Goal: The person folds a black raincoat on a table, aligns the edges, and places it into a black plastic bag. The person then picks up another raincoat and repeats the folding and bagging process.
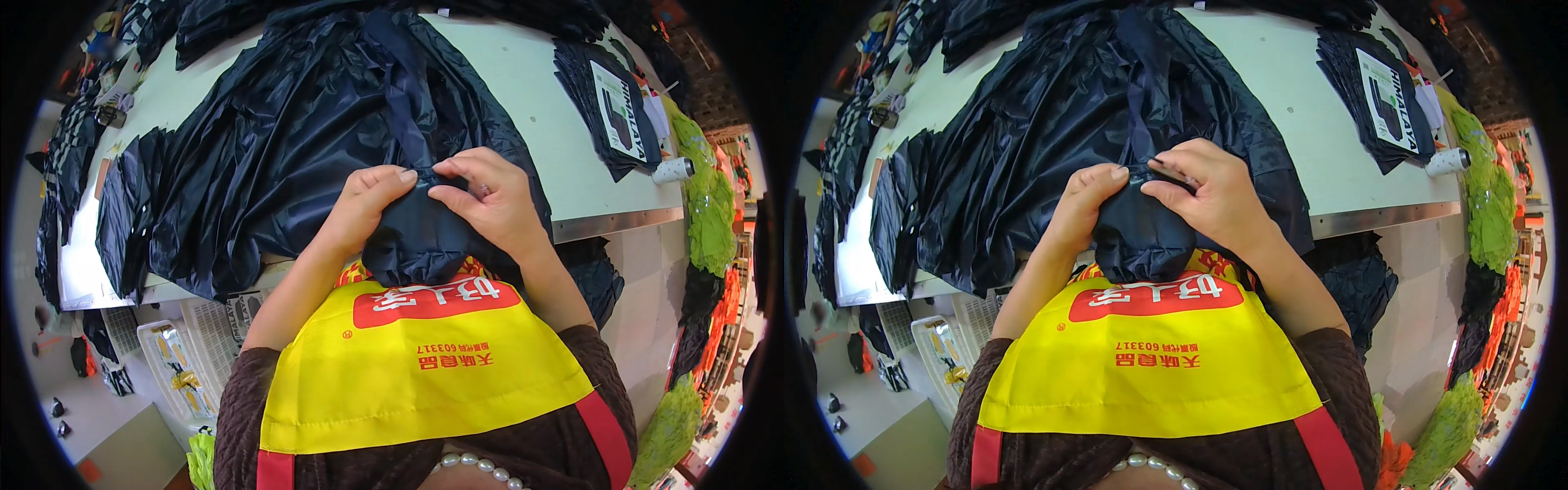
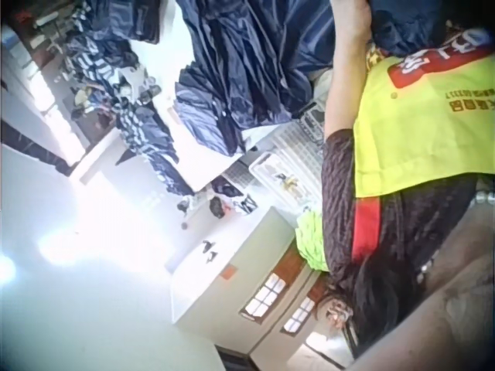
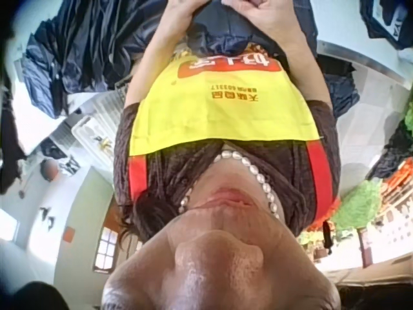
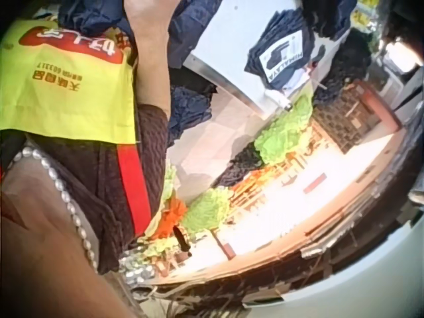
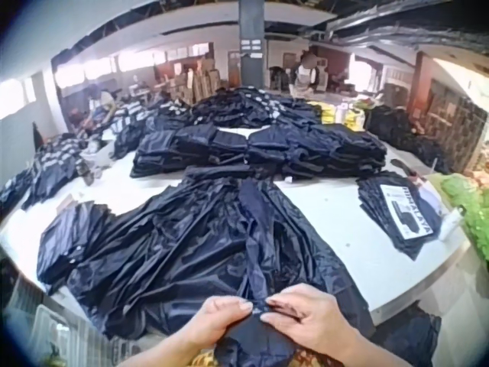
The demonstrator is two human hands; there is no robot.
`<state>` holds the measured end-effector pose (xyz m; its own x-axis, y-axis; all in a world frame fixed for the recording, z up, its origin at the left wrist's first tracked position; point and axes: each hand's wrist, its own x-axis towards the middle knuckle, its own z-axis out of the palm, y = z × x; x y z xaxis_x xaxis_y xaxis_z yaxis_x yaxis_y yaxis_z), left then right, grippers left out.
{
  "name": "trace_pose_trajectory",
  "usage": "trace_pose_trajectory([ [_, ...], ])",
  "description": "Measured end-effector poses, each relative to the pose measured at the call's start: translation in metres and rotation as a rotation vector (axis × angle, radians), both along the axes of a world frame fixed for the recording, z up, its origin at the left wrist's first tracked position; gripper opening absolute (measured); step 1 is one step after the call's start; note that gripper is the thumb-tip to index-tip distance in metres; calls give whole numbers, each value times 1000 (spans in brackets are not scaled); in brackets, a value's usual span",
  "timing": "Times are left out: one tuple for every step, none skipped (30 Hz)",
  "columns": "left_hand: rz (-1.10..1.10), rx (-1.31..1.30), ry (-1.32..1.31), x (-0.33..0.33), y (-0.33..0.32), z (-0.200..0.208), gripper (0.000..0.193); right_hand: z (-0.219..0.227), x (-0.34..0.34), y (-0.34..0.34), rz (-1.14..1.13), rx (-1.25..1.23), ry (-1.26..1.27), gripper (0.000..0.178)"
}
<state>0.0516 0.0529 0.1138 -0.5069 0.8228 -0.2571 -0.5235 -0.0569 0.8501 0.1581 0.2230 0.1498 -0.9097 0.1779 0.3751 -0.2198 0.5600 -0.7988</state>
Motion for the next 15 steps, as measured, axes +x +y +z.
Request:
trace_pose_trajectory([
  [27,-6,28,4,5,5,22,-7,-2,2,10,40,30,22],
  [22,-34,126,5,6,3,23,-10,-3,3,27,78,58,22],
  [18,-62,223,6,7,1,24,-6,-3,4,36,102,23,20],
  [14,-90,321,7,7,0,26,-2,-3,6,43,152,21,19],
  [4,-159,437,11,8,14,27,2,-3,7,52,200,15,18],
  [11,-131,439,11,9,11,26,5,-4,8,60,249,9,17],
  [18,-104,441,9,10,7,25,8,-4,7,31,315,2,16],
  [25,-77,446,8,10,5,24,12,-4,4,2,381,-2,15],
  [54,-41,283,9,12,5,22,14,-4,0,-27,447,-5,15],
  [99,-31,266,10,13,3,22,14,-4,-4,-50,472,-11,15],
  [141,-19,249,12,14,1,21,13,-2,-9,-74,497,-18,15],
  [183,-7,232,14,15,0,21,13,-1,-13,-99,523,-25,16],
  [215,22,153,16,16,3,20,12,1,-16,-117,524,-38,16],
  [189,16,124,16,15,3,20,12,3,-17,-88,478,-47,16],
  [163,10,95,15,13,3,20,11,6,-17,-59,433,-56,15],
])
